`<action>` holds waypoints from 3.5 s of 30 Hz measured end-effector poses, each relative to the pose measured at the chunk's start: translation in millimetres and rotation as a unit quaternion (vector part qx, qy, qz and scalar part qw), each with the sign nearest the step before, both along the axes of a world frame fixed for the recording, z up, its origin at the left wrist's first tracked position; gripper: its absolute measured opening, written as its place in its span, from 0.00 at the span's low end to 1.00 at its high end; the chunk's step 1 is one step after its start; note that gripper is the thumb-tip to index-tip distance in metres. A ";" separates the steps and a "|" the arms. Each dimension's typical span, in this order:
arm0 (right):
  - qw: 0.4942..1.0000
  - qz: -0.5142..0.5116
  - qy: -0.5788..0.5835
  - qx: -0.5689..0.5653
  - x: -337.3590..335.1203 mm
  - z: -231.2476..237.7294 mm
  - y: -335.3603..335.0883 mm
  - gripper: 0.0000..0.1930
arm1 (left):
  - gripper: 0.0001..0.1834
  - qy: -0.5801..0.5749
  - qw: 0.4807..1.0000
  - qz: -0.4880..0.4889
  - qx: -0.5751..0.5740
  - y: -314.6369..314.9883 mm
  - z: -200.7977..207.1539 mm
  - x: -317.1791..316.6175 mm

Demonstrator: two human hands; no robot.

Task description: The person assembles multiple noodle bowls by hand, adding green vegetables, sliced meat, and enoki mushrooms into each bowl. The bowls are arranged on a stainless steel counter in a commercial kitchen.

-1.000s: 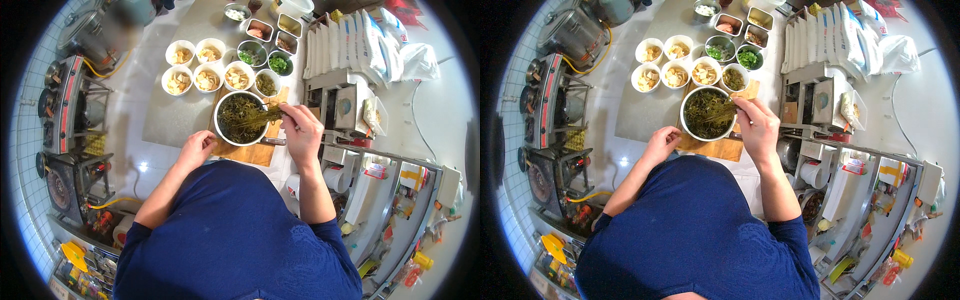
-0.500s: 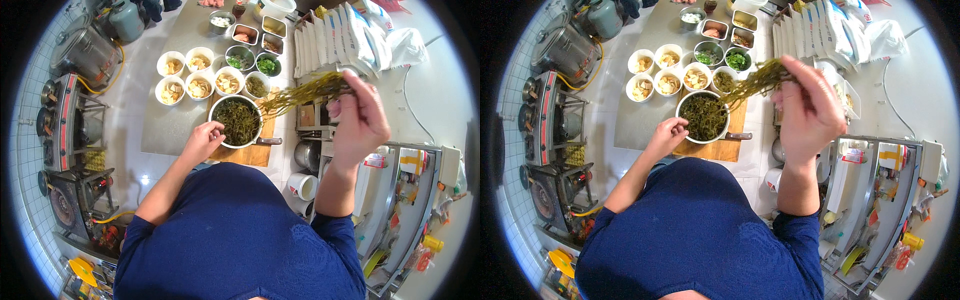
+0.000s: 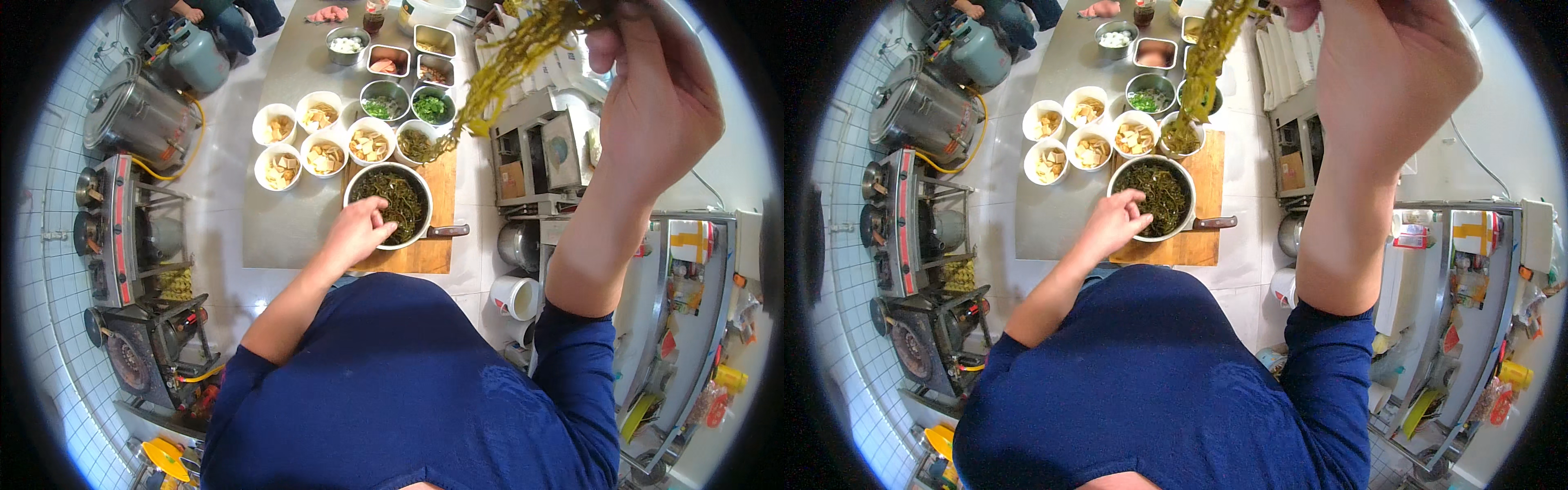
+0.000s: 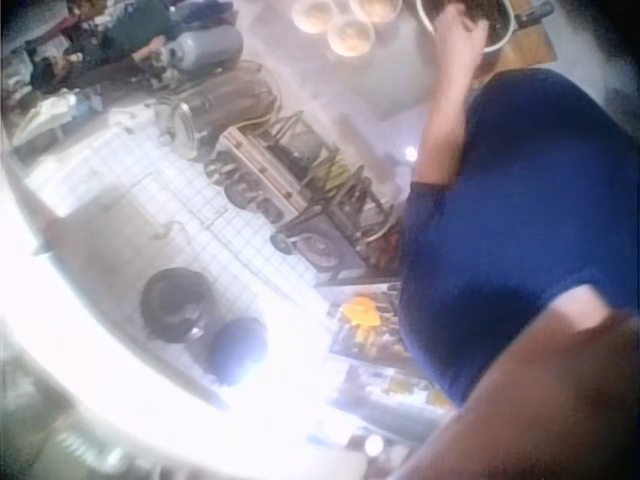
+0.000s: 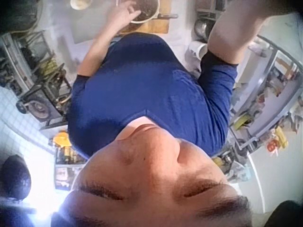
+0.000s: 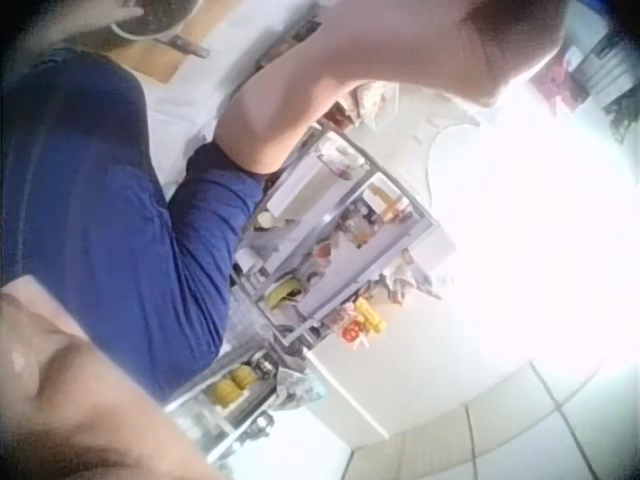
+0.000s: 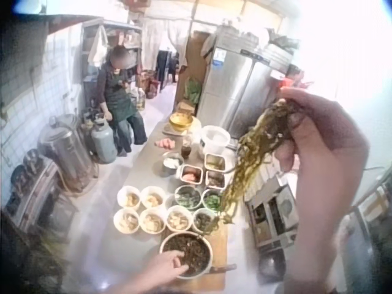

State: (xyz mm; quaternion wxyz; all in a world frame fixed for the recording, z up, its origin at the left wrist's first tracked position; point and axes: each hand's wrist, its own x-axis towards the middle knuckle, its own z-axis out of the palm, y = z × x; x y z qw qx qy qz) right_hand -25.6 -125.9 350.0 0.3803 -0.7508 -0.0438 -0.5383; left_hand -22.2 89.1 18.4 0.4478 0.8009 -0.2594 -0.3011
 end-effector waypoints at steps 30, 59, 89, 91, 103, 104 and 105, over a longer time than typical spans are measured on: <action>0.836 -0.013 0.531 0.135 72.7 -386.1 -8.9 0.11 | 0.15 0.131 0.976 0.174 0.002 104.1 -75.9 -23.7; 0.871 0.126 0.474 0.014 -69.8 -312.4 31.3 0.10 | 0.15 0.054 0.974 0.218 -0.028 114.4 -58.0 -62.1; 0.936 0.116 0.301 0.142 -72.9 -141.0 11.5 0.11 | 0.14 0.032 0.974 0.207 -0.084 106.3 -56.2 -54.4; 0.944 0.102 0.281 0.142 -71.0 -122.3 10.2 0.11 | 0.14 0.040 0.977 0.190 -0.085 105.3 -54.3 -52.0; 0.978 0.099 0.014 0.185 -17.8 -39.1 -1.0 0.08 | 0.15 0.096 0.982 0.151 -0.050 109.0 -59.8 -47.5; 0.981 0.124 -0.005 0.147 -12.5 -36.1 -6.6 0.08 | 0.15 0.093 0.983 0.150 -0.049 109.4 -60.2 -47.2; 0.998 0.060 0.017 0.012 -5.0 -24.0 -17.3 0.09 | 0.16 0.093 0.983 0.150 -0.054 109.8 -60.7 -46.7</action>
